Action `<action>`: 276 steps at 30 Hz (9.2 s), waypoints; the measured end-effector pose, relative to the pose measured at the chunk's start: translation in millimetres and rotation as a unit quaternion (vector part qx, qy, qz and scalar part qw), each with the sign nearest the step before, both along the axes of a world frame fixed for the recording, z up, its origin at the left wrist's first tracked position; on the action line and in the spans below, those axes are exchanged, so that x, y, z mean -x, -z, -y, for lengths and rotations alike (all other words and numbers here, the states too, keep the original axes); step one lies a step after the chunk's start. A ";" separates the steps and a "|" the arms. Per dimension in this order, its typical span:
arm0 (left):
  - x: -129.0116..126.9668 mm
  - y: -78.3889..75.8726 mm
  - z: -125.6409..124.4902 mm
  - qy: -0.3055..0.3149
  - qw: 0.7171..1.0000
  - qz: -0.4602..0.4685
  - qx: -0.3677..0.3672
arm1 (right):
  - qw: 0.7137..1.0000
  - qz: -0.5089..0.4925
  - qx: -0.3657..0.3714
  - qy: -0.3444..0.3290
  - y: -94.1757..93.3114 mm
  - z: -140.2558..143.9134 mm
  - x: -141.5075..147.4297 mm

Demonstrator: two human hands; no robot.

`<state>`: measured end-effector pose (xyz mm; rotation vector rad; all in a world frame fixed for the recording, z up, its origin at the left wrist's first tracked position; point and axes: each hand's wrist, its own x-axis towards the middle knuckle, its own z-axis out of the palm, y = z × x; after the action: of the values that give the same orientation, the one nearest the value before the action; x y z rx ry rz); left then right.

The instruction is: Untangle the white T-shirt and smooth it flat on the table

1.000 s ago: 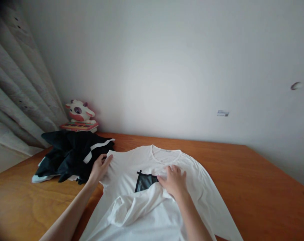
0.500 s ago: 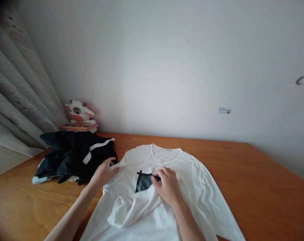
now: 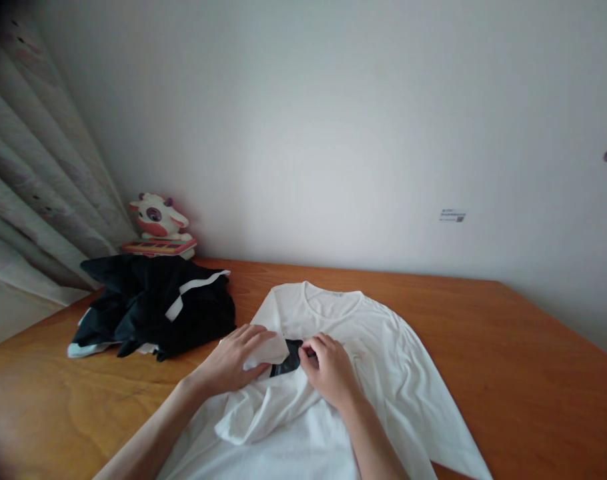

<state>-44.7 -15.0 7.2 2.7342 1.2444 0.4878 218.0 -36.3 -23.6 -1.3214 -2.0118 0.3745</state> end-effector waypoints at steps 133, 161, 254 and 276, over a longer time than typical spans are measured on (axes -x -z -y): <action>28.9 21.7 -13.1 -0.015 0.997 -0.061 0.054 | 0.997 0.046 -0.027 0.061 -2.5 15.6 29.3; 14.9 33.7 -28.1 -0.051 0.998 -0.023 -0.002 | 0.989 0.010 0.061 0.135 9.2 5.8 17.8; -68.9 54.2 -33.4 -0.141 0.985 -0.096 0.001 | 0.899 0.045 0.232 0.368 -10.0 99.7 -205.1; -57.0 64.9 -39.6 -0.125 0.991 -0.044 -0.025 | 0.842 -0.275 0.296 0.358 -26.6 101.1 -261.7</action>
<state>12.3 24.6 -57.6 2.6782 1.6295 0.4293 479.8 -137.4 3.0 -1.9389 -0.8384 0.9269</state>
